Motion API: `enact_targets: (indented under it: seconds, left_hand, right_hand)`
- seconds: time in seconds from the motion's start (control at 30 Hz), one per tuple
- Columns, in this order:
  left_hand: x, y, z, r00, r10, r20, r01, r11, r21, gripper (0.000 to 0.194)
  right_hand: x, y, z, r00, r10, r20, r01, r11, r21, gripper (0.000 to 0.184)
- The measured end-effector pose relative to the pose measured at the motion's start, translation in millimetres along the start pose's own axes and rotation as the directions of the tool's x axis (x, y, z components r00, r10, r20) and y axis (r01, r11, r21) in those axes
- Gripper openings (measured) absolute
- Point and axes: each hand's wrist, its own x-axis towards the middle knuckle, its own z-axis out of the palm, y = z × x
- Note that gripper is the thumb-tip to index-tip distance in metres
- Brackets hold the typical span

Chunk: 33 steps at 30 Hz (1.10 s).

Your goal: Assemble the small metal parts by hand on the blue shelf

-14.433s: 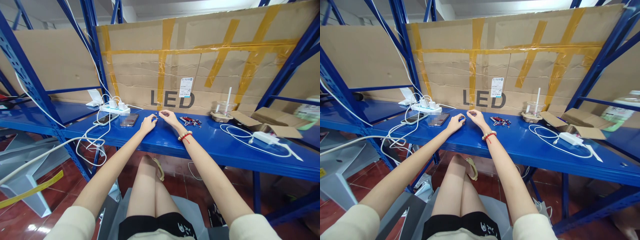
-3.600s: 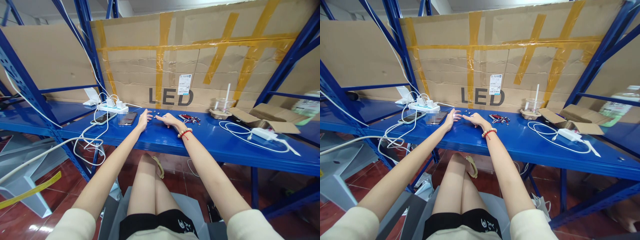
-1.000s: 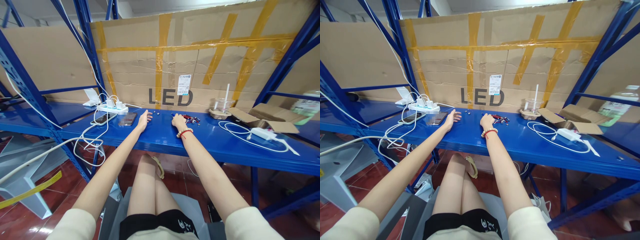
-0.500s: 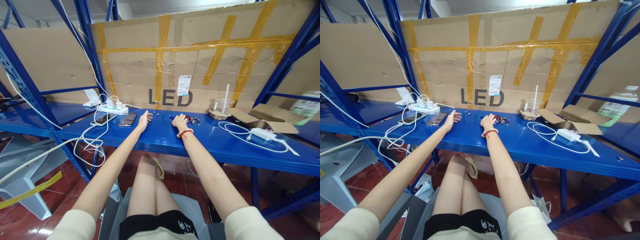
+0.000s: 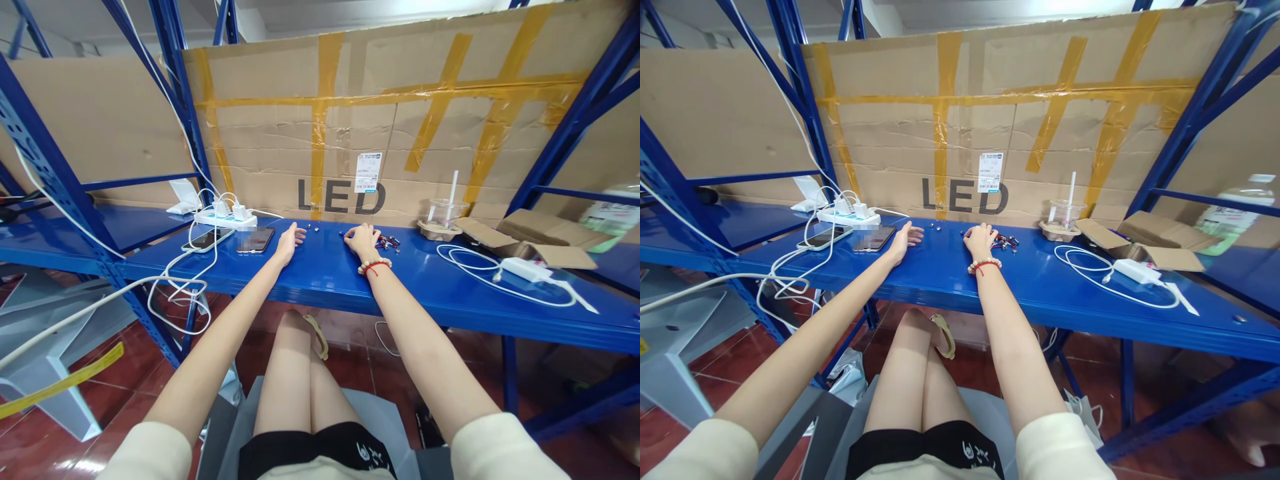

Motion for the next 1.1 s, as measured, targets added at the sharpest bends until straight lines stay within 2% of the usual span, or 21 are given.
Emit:
enact_targets:
  seconds: [0.3,0.53,0.63,0.73,0.83,0.97,1.03,1.1]
  left_hand:
    - [1,-1,0.2,1.0,0.002,0.005,-0.002,1.0,0.0,0.053]
    - [6,-4,-0.4,1.0,-0.006,-0.014,0.006,1.0,-0.011,0.05]
    - [8,-6,-0.8,1.0,0.012,-0.025,-0.012,1.0,-0.021,0.049]
    - [9,-7,-0.7,0.999,0.029,-0.032,-0.03,0.999,-0.02,0.049]
    - [8,-8,-0.3,0.999,0.037,-0.029,-0.037,0.999,-0.015,0.051]
    - [8,-8,-0.3,0.999,0.04,-0.025,-0.04,0.999,-0.011,0.051]
    - [8,-8,-0.3,0.999,0.04,-0.018,-0.04,0.999,-0.01,0.05]
    - [7,-7,-0.4,0.999,0.038,-0.02,-0.038,0.999,-0.009,0.049]
  right_hand:
    - [-1,3,-2,0.986,0.166,-0.013,-0.165,0.985,0.045,0.024]
    - [-4,7,-8,0.975,0.176,-0.138,-0.151,0.973,0.176,0.04]
    - [-3,8,-13,0.962,0.179,-0.205,-0.112,0.948,0.299,0.035]
    - [-1,8,-17,0.958,0.203,-0.203,-0.108,0.91,0.401,0.034]
    - [0,8,-17,0.938,0.239,-0.251,-0.14,0.923,0.358,0.041]
    - [1,19,-17,0.935,0.129,-0.331,-0.075,0.983,0.17,0.054]
    - [2,30,-19,0.935,0.119,-0.333,-0.067,0.985,0.162,0.054]
    - [5,41,-22,0.943,0.156,-0.295,-0.089,0.97,0.228,0.049]
